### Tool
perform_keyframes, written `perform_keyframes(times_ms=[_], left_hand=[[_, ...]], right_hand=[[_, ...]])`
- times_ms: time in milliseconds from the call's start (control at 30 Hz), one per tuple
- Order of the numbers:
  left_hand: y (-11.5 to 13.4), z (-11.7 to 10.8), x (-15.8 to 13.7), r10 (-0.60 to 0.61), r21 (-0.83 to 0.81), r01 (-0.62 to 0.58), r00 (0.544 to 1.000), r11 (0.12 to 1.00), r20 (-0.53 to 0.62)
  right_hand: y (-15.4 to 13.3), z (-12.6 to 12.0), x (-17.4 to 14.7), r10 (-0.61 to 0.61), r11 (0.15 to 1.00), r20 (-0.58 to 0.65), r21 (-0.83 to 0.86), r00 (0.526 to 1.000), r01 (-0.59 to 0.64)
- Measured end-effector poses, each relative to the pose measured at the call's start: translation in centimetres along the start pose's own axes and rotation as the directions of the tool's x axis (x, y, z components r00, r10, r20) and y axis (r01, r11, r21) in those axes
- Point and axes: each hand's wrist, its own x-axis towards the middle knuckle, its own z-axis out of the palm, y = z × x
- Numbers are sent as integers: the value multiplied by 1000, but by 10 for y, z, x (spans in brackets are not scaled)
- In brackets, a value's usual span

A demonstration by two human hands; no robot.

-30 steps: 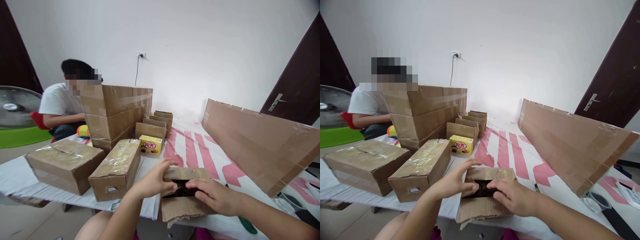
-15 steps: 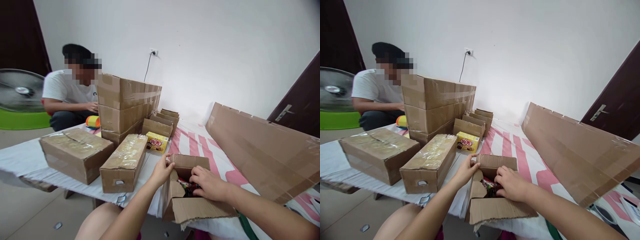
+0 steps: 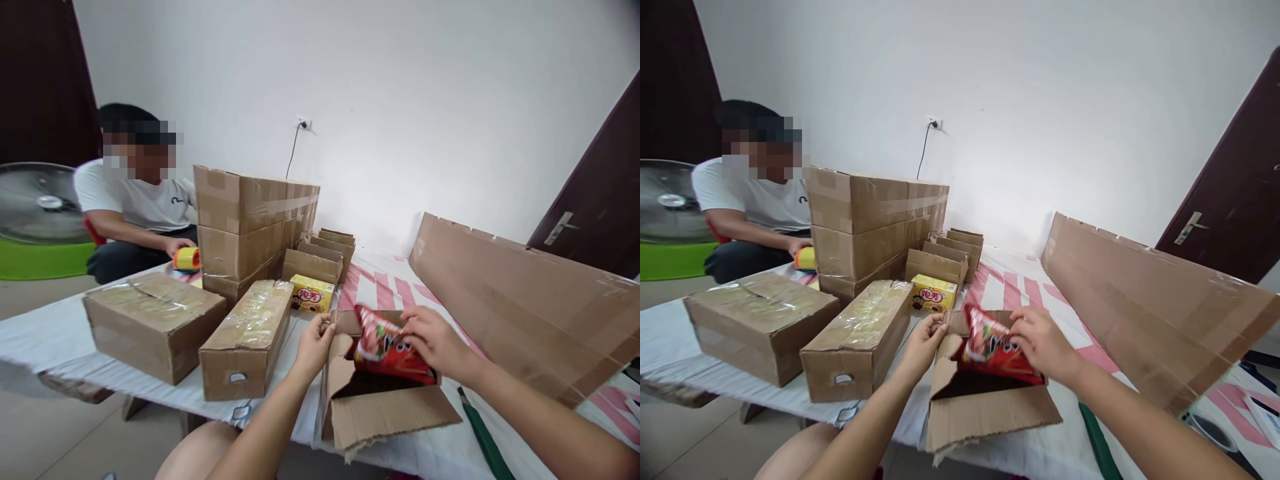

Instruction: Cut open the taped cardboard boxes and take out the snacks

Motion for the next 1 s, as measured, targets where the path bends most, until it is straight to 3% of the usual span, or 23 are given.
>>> perform_keyframes(times_ms=[67,167,233,367,433,467,500,533,633,733,767,800,833,933,1000], left_hand=[[1,-6,4,13,7,-13,1000,1000,-26],[11,-12,7,50,27,-48,995,998,-83],[25,-14,4,89,50,-84,988,995,-127],[57,-23,-31,303,139,-283,939,949,-160],[62,-26,-60,351,134,-350,936,927,11],[59,-26,-75,298,138,-327,935,935,193],[54,-23,-89,183,189,-274,901,943,393],[47,-18,-101,126,219,-254,873,942,471],[24,11,-119,24,275,-247,783,929,622],[8,44,-112,-71,339,-272,678,901,732],[4,51,-104,-124,409,-295,662,864,739],[1,56,-96,-176,503,-331,671,799,720],[-2,58,-86,-219,614,-365,708,700,671],[-10,49,-57,-244,873,-354,862,336,444],[-14,41,-45,-245,930,-278,910,239,335]], right_hand=[[22,-16,-7,130,991,-190,-8,973,-134],[58,-24,-27,412,878,-320,-109,853,-465],[76,-16,-46,542,781,-300,-164,785,-603],[89,24,-90,704,667,-146,-199,695,-718],[86,49,-108,761,624,-57,-204,646,-754],[84,60,-116,777,615,-15,-200,630,-763],[82,69,-121,784,612,22,-192,620,-767],[81,77,-126,786,614,53,-180,616,-769],[79,86,-133,790,612,93,-146,605,-777],[80,83,-141,822,569,69,-117,565,-814],[80,81,-144,834,551,55,-103,549,-828],[81,79,-149,845,534,42,-86,533,-841],[82,77,-154,855,518,31,-65,517,-853],[82,79,-171,884,467,14,17,467,-884],[82,84,-179,902,428,13,82,431,-900]])
